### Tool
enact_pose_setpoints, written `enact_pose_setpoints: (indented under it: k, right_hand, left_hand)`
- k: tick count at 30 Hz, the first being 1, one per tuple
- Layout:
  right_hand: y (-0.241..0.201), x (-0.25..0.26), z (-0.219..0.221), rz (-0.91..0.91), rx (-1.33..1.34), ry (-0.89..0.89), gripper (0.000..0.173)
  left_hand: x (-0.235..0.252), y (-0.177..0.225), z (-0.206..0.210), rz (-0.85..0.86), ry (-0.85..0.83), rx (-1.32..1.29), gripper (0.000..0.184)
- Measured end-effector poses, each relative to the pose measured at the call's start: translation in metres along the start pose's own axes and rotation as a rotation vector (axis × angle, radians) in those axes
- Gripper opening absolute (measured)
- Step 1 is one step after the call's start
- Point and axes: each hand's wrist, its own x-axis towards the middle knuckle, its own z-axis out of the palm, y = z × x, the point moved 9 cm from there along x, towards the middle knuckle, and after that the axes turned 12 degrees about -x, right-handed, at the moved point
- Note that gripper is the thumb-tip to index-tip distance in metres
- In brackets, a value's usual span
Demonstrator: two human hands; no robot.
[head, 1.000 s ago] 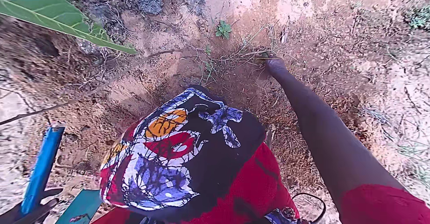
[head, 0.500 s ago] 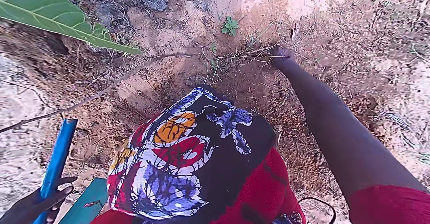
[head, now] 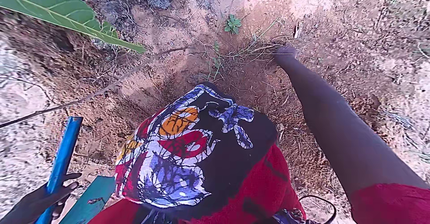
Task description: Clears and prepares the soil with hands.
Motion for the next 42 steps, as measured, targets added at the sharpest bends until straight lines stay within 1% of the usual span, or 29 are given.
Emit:
enact_pose_setpoints:
  k: [2, 5, 6, 9, 11, 15, 18, 21, 24, 25, 26, 27, 30, 33, 36, 39, 42]
  right_hand:
    - [-0.001, -0.005, 0.0, 0.001, 0.029, 0.01, 0.03]
    - [0.0, -0.012, 0.002, -0.028, 0.037, 0.025, 0.032]
    - [0.001, -0.012, 0.006, -0.044, 0.028, 0.042, 0.031]
    - [0.008, -0.012, 0.017, -0.055, 0.036, 0.104, 0.036]
    - [0.011, -0.019, 0.024, -0.024, 0.04, 0.067, 0.035]
    - [0.016, -0.04, 0.023, 0.013, 0.089, 0.021, 0.03]
    - [0.016, -0.054, 0.02, -0.016, 0.109, 0.034, 0.03]
    - [0.017, -0.091, 0.038, -0.056, 0.183, 0.06, 0.034]
    - [0.025, -0.127, 0.063, -0.059, 0.253, 0.064, 0.048]
    - [0.028, -0.142, 0.075, -0.043, 0.273, 0.047, 0.049]
    - [0.031, -0.156, 0.087, -0.033, 0.301, 0.034, 0.043]
    - [0.034, -0.166, 0.098, -0.033, 0.339, 0.034, 0.041]
    - [0.036, -0.175, 0.123, -0.008, 0.445, 0.038, 0.052]
    - [0.021, -0.159, 0.109, -0.046, 0.418, 0.098, 0.053]
    - [-0.002, -0.129, 0.069, -0.129, 0.32, 0.152, 0.055]
    - [-0.03, -0.091, 0.032, -0.251, 0.236, 0.251, 0.045]
    - [-0.05, -0.062, 0.003, -0.332, 0.177, 0.259, 0.049]
  left_hand:
    - [0.0, -0.001, 0.001, -0.003, 0.001, 0.008, 0.042]
    - [-0.002, -0.002, 0.003, -0.01, 0.001, -0.003, 0.042]
    - [-0.002, -0.004, 0.003, -0.01, -0.004, -0.002, 0.042]
    - [0.0, -0.006, 0.003, 0.005, -0.01, 0.002, 0.04]
    - [0.0, -0.005, 0.006, 0.015, -0.013, 0.001, 0.039]
    - [-0.003, 0.0, 0.014, 0.011, -0.012, 0.041, 0.039]
    - [-0.007, 0.009, 0.019, 0.01, -0.006, 0.072, 0.04]
    - [-0.003, 0.011, 0.022, 0.02, -0.023, 0.084, 0.04]
    - [0.001, 0.015, 0.025, 0.037, -0.045, 0.095, 0.04]
    - [0.001, 0.015, 0.025, 0.044, -0.047, 0.086, 0.041]
    - [0.003, 0.015, 0.024, 0.053, -0.05, 0.076, 0.041]
    - [0.005, 0.016, 0.024, 0.062, -0.054, 0.066, 0.043]
    - [0.007, 0.015, 0.026, 0.063, -0.076, 0.055, 0.043]
    - [0.006, 0.011, 0.02, 0.056, -0.07, 0.066, 0.043]
    - [0.003, 0.01, 0.013, 0.067, -0.05, 0.069, 0.044]
    - [-0.001, 0.003, 0.005, 0.054, -0.017, 0.065, 0.045]
    - [-0.007, -0.004, -0.002, 0.026, 0.013, 0.067, 0.045]
